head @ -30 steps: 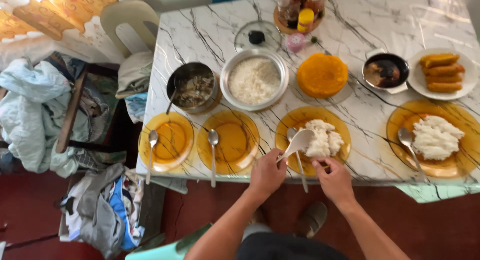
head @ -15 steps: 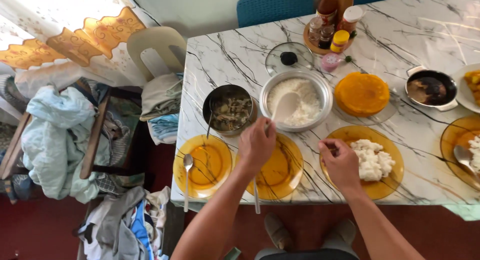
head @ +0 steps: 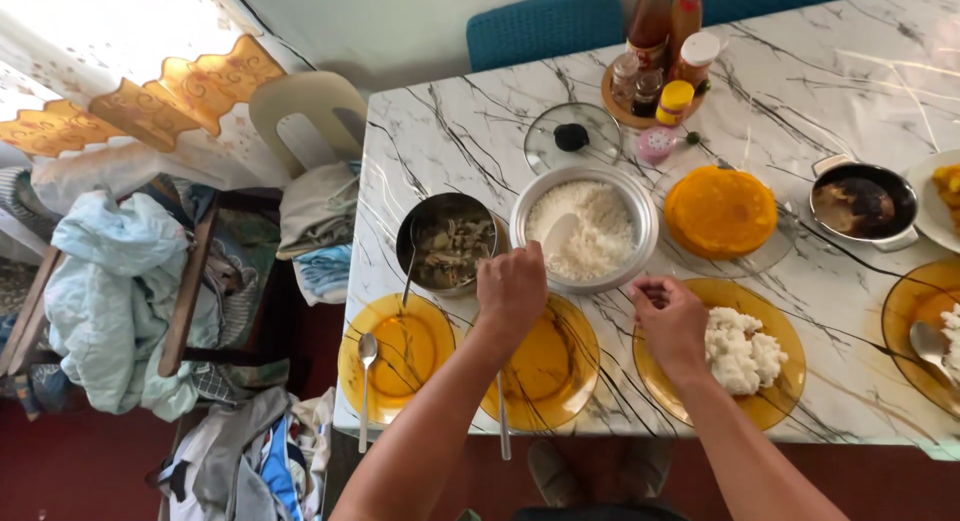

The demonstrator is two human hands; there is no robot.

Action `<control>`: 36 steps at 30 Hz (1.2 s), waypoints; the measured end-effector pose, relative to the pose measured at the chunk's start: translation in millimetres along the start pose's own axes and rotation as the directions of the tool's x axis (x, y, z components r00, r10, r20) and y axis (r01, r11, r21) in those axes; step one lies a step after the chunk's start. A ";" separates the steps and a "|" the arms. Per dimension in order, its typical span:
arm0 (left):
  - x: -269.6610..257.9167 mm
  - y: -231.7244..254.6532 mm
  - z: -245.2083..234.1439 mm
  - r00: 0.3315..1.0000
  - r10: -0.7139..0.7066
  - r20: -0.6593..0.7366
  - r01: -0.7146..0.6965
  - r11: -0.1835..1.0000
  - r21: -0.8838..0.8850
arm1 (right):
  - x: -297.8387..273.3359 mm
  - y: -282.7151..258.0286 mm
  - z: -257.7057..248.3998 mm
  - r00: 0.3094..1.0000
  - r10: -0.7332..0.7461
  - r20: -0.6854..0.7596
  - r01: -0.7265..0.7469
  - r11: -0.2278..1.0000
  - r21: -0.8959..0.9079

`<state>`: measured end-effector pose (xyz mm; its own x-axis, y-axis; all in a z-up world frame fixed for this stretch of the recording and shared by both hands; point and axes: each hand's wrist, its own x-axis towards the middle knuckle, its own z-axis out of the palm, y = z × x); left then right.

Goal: Setting a dining table and serving cooked rice from a rice cooker into individual plates.

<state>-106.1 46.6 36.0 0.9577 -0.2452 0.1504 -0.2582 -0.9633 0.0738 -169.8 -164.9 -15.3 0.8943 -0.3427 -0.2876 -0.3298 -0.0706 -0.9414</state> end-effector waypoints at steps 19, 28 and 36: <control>15.4 25.3 18.3 0.954 -0.100 0.282 0.200 0.914 -0.353 | 21.4 1.3 -12.4 0.998 -0.044 -0.047 0.041 0.997 -0.060; 37.1 46.9 9.4 0.745 -0.242 0.621 0.452 0.868 -0.204 | 1.5 1.0 -1.2 1.000 0.013 0.001 -0.013 0.997 0.082; 54.5 36.8 19.1 0.773 -0.233 0.590 0.470 0.835 -0.286 | 11.3 22.2 2.1 0.999 -0.033 -0.004 0.033 0.989 0.147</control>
<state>-60.9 -4.3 28.1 0.8756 -0.0295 -0.4821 0.1978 -0.8886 0.4138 -166.4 -168.4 -39.9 0.9034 -0.3443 -0.2556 -0.2517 0.0568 -0.9661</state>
